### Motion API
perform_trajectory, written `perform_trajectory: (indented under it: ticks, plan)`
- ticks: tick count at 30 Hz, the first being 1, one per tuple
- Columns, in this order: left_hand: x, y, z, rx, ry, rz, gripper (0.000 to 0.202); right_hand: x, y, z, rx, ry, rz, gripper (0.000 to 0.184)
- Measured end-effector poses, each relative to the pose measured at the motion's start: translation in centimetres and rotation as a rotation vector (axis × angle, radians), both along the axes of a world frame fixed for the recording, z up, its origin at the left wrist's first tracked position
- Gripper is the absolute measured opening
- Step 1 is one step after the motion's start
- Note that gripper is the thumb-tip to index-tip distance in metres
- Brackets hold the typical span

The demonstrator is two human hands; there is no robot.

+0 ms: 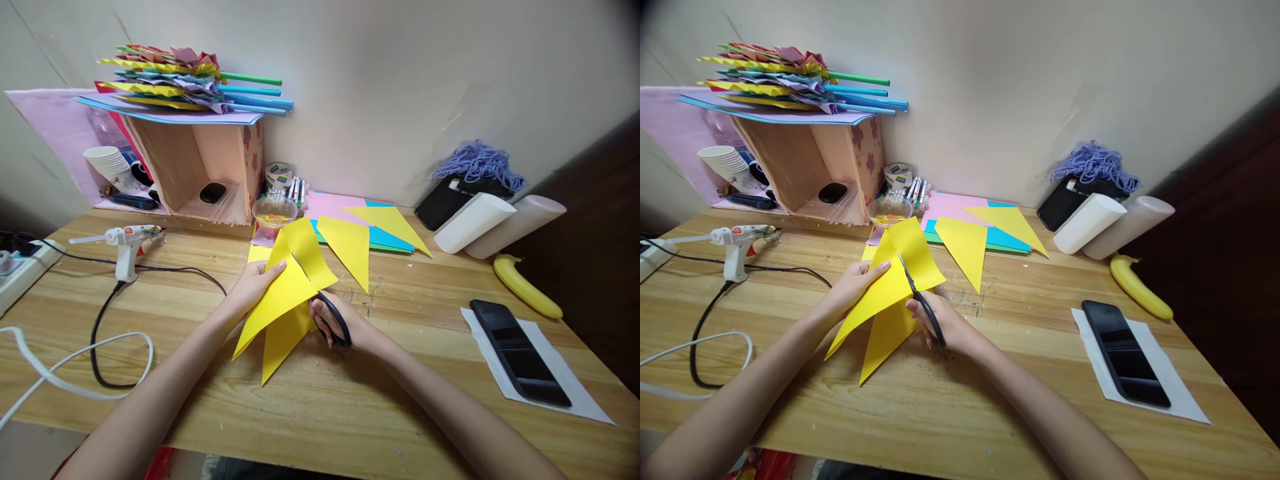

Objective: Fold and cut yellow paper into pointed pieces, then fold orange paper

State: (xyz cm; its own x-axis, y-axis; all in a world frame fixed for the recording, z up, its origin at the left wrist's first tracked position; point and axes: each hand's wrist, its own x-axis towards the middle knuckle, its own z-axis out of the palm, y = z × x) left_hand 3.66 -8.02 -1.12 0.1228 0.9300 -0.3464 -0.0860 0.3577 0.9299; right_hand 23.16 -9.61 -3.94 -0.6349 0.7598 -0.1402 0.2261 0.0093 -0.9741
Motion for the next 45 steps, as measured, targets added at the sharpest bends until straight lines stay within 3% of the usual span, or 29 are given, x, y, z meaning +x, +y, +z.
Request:
perform_trajectory:
  ticks: [6,12,17,27,36,45]
  plan:
    - [-0.2,0.6,-0.7,0.143,0.054,0.07,0.038,0.0,-0.1,-0.3,0.005,-0.021,0.02,0.045]
    - [0.0,0.5,-1.8,0.252,0.227,0.11,0.041,-0.3,-0.7,1.1,0.009,-0.013,0.062,0.054]
    - [0.7,0.0,-1.8,0.261,0.209,0.094,0.042,-0.2,-0.9,1.7,0.04,-0.05,0.079,0.057]
    - [0.5,-0.1,-1.6,0.241,0.199,0.089,0.039,-0.4,-0.9,0.1,-0.051,0.022,0.006,0.041]
    - [1.2,-0.4,-1.3,0.177,0.079,0.051,0.038,-0.6,-1.2,1.8,0.01,-0.076,0.017,0.06]
    - [1.2,-0.4,-1.5,0.15,0.052,0.037,0.039,-0.7,-1.1,0.5,-0.076,-0.054,-0.067,0.056]
